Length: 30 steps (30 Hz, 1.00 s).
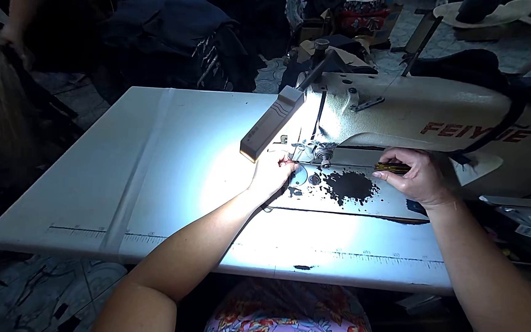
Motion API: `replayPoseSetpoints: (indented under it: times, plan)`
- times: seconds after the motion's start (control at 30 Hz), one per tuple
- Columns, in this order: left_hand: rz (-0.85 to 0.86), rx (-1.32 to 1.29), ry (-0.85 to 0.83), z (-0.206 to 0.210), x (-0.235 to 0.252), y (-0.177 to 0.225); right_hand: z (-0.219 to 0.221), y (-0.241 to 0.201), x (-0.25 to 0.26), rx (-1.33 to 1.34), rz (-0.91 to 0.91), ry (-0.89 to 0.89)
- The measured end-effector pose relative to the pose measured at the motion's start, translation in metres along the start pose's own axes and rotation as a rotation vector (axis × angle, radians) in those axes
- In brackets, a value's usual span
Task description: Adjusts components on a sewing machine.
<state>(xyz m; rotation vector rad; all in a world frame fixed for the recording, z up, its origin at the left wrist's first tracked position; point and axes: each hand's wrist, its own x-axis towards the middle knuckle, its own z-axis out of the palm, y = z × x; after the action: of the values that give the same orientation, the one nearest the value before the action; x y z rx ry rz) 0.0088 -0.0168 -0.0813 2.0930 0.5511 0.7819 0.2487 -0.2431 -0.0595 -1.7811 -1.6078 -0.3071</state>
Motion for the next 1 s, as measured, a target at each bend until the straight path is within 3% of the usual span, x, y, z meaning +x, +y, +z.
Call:
replayPoseSetpoints:
  times: [0.8,1.0]
  plan:
    - [-0.027,0.004,-0.018,0.0,0.001,0.002,-0.001,-0.003,-0.007,-0.014,-0.113,0.097]
    - [-0.002,-0.02,-0.138,-0.012,0.005,0.009,-0.002,-0.003,-0.007,0.0,-0.106,0.086]
